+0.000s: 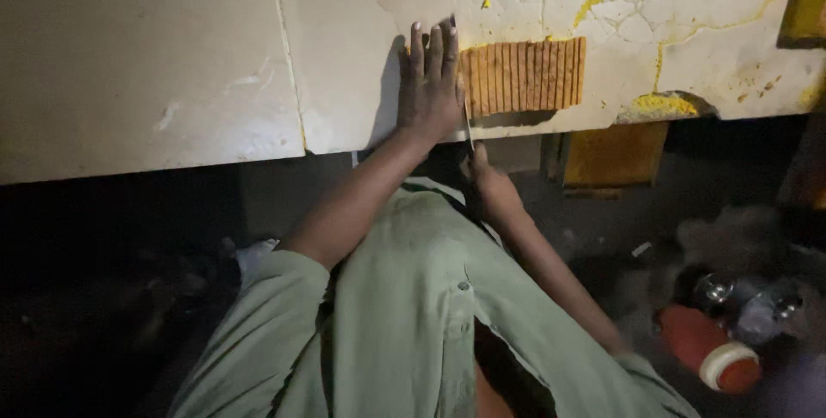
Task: The person uses a long knife to slice a large rectangular yellow food block into smaller rectangular pieces on a white countertop. The person repeatedly cuts the block into uniform strips and then into smaller segments, moving the cut pieces aside.
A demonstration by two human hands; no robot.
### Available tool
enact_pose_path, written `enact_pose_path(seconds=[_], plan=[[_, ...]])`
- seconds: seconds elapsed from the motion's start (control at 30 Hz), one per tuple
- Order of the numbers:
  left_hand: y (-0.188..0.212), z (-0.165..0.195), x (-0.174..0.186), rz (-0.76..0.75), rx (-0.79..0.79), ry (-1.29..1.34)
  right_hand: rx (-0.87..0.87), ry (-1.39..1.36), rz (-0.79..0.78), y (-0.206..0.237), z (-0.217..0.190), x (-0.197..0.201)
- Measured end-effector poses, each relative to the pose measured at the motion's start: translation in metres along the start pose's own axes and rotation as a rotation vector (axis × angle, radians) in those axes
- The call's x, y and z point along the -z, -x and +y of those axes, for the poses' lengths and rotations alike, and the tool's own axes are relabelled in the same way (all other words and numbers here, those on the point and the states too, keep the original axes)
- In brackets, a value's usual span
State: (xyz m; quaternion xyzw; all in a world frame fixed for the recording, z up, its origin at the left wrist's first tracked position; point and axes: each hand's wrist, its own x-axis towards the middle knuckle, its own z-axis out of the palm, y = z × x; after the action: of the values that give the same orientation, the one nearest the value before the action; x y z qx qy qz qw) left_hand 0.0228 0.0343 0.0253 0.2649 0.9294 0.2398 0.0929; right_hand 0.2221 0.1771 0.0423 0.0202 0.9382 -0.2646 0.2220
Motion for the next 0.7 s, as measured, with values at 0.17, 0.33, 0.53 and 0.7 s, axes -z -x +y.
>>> enact_pose_path(seconds=[0.17, 0.33, 0.53, 0.7], plan=[[-0.001, -0.009, 0.000, 0.084, -0.092, -0.050, -0.192, -0.036, -0.066, -0.092, -0.030, 0.051], [0.004, -0.019, -0.008, 0.089, -0.062, -0.167, -0.033, -0.067, 0.171, -0.076, -0.071, 0.076], [0.005, -0.016, -0.013, 0.091, -0.052, 0.003, -0.147, -0.092, -0.204, 0.030, -0.032, 0.021], [0.003, -0.017, -0.012, 0.113, -0.072, 0.057, -0.011, -0.008, -0.008, -0.031, -0.019, 0.000]])
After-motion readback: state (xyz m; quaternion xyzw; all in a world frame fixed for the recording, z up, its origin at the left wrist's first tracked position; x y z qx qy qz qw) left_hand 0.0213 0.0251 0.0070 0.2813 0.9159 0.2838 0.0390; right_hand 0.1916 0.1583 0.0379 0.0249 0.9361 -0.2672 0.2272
